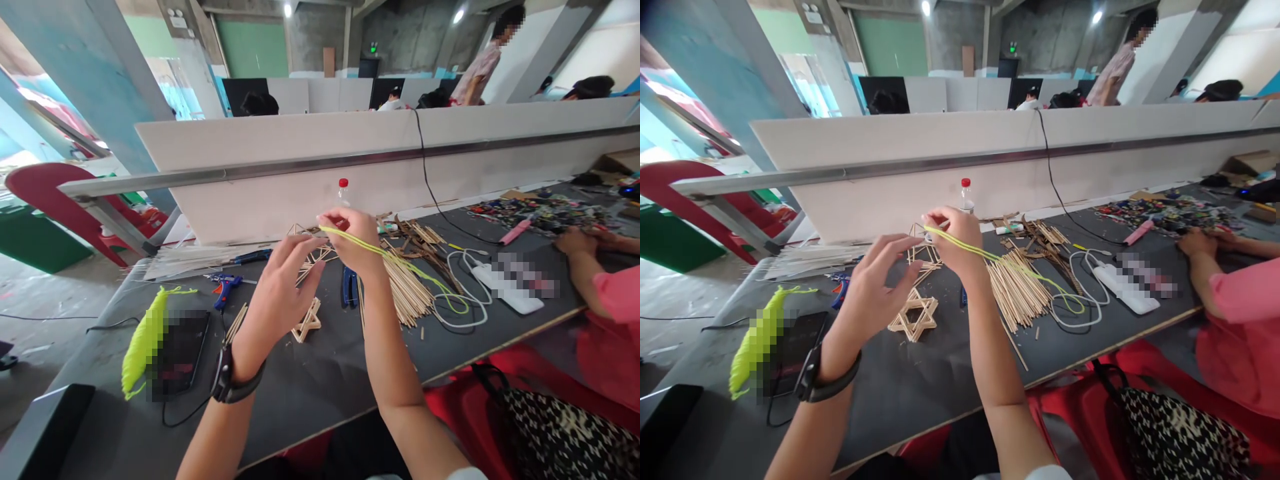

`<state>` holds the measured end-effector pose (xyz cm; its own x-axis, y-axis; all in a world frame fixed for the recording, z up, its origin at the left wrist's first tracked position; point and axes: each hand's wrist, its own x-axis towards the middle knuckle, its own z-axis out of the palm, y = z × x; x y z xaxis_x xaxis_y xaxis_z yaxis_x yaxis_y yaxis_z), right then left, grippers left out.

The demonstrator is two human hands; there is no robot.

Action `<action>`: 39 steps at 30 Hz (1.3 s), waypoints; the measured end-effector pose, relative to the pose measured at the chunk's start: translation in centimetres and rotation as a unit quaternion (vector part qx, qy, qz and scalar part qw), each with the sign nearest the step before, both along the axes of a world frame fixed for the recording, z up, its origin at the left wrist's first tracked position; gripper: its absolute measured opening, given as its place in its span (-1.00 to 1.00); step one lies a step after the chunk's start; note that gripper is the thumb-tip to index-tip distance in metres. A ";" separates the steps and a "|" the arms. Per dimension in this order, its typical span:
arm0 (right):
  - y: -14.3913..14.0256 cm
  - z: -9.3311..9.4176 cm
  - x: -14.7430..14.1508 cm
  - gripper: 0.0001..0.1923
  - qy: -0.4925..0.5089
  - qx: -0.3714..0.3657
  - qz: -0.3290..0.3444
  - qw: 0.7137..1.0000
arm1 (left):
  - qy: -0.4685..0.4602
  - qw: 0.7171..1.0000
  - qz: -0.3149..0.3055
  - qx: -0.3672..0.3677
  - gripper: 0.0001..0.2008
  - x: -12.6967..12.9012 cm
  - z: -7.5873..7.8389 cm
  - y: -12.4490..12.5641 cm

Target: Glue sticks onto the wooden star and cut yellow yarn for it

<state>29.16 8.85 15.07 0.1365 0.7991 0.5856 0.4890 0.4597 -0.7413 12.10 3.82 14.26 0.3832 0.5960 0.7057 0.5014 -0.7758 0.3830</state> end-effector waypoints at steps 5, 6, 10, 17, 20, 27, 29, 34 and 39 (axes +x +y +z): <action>-0.8 0.3 -2.2 -0.83 -0.111 -0.050 0.135 0.983 | -0.026 0.998 0.020 0.062 -0.79 -1.3 0.6 0.5; -0.9 0.4 -2.4 -0.80 -0.127 -0.054 0.149 0.979 | -0.022 0.998 0.011 0.056 -0.82 -1.6 0.4 0.9; -0.8 0.3 -2.9 -0.77 -0.136 -0.080 0.157 0.975 | -0.012 1.000 -0.016 0.011 -0.85 -2.8 0.3 1.8; -0.6 0.1 -3.2 -0.90 -0.170 -0.104 0.166 0.966 | -0.004 0.998 -0.046 -0.030 -0.90 -4.0 0.4 2.1; -0.4 -0.1 -3.2 -0.90 -0.171 -0.109 0.169 0.965 | -0.005 0.997 -0.055 -0.045 -0.91 -4.2 0.3 2.3; -0.7 0.1 -3.3 -0.84 -0.166 -0.114 0.163 0.966 | -0.026 0.990 -0.084 -0.113 -0.79 -4.4 0.3 2.4; -0.6 0.0 -3.5 -0.80 -0.169 -0.108 0.140 0.970 | -0.034 0.984 -0.107 -0.137 -0.73 -4.7 0.5 2.0; 1.0 -1.5 -3.6 -0.79 -0.194 -0.093 0.037 0.976 | -0.092 0.963 -0.208 -0.143 -0.66 -6.5 1.7 -0.3; 4.0 -3.9 -2.4 -0.76 -0.191 -0.143 -0.049 0.970 | -0.256 0.909 -0.318 -0.085 -0.70 -9.7 2.4 -1.6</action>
<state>26.72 12.82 11.21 0.0370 0.9306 0.3641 0.7836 0.1991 -0.5885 2.40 2.22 16.65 0.3349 0.4864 0.8070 -0.3057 -0.7540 0.5814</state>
